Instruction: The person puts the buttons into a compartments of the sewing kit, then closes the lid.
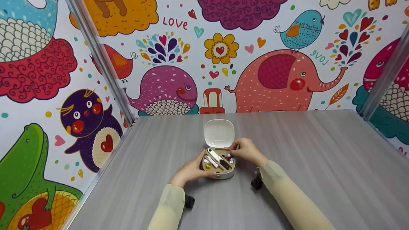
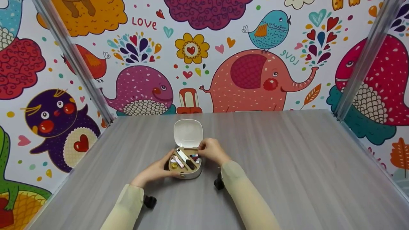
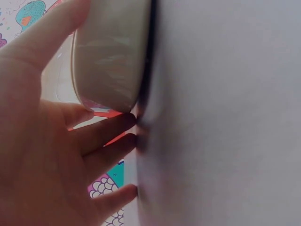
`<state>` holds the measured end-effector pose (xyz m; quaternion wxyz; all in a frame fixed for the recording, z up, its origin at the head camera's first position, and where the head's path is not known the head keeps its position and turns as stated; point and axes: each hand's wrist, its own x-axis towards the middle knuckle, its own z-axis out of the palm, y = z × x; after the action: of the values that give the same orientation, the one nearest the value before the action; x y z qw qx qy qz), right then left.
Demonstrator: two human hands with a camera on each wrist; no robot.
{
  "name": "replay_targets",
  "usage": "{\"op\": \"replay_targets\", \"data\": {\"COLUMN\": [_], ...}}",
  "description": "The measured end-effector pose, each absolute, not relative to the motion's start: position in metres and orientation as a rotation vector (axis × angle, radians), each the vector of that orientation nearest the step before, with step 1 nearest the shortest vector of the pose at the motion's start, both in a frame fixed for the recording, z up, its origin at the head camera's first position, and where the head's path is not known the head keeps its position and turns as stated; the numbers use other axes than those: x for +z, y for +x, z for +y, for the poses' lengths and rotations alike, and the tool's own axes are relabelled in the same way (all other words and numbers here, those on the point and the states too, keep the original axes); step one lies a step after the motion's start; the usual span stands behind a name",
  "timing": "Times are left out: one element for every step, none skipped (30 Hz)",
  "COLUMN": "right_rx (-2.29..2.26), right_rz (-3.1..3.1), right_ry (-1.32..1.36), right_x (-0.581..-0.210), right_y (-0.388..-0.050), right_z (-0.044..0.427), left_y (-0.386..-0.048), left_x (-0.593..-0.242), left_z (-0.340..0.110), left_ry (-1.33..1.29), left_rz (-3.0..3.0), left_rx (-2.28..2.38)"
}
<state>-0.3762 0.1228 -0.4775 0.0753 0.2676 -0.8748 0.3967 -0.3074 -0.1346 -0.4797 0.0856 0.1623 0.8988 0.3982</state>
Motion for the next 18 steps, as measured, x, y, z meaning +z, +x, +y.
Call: {"op": "replay_targets", "data": {"right_rx": [1.190,1.197,1.204,1.213,1.219,1.231,1.243,1.259,1.272,1.288,1.302,1.322,1.339,1.356,1.365,1.374,1.383,1.388], "right_rz": [-2.619,-2.615,-2.614,-2.612,-2.610,-2.611,-2.612,-2.615,-2.619,-2.621,-2.626,-2.634,-2.638,-2.644,-2.649,-2.653,-2.659,-2.662], "right_ry": [0.808,0.812,0.813,0.812,0.814,0.809,0.798,0.787,0.776,0.761,0.750,0.731,0.722,0.715,0.708,0.706,0.703,0.704], "right_x": [-0.478,-0.478,-0.479,-0.479,-0.479,-0.478,-0.478,-0.478,-0.477,-0.476,-0.475,-0.475,-0.474,-0.474,-0.473,-0.473,-0.474,-0.474], "right_y": [-0.376,-0.376,-0.375,-0.375,-0.374,-0.373,-0.372,-0.371,-0.370,-0.369,-0.368,-0.366,-0.365,-0.364,-0.362,-0.361,-0.360,-0.358], "right_z": [0.123,0.124,0.125,0.127,0.128,0.130,0.132,0.135,0.138,0.141,0.145,0.149,0.154,0.158,0.163,0.168,0.172,0.177], "left_y": [-0.307,-0.307,-0.308,-0.308,-0.308,-0.308,-0.308,-0.308,-0.308,-0.308,-0.308,-0.308,-0.308,-0.308,-0.308,-0.308,-0.308,-0.307], "left_x": [-0.480,-0.480,-0.480,-0.481,-0.481,-0.482,-0.482,-0.482,-0.483,-0.483,-0.482,-0.482,-0.482,-0.481,-0.481,-0.481,-0.480,-0.480], "left_z": [-0.134,-0.134,-0.134,-0.133,-0.133,-0.133,-0.133,-0.132,-0.132,-0.132,-0.132,-0.132,-0.133,-0.133,-0.134,-0.134,-0.135,-0.135], "left_ry": [0.487,0.488,0.488,0.490,0.492,0.495,0.495,0.494,0.494,0.496,0.496,0.495,0.493,0.493,0.493,0.491,0.489,0.490], "left_rz": [2.679,2.679,2.677,2.673,2.669,2.665,2.660,2.657,2.656,2.657,2.658,2.659,2.661,2.665,2.666,2.666,2.665,2.666], "left_rx": [1.188,1.190,1.192,1.196,1.201,1.207,1.209,1.212,1.210,1.210,1.209,1.207,1.203,1.201,1.201,1.203,1.206,1.207]}}
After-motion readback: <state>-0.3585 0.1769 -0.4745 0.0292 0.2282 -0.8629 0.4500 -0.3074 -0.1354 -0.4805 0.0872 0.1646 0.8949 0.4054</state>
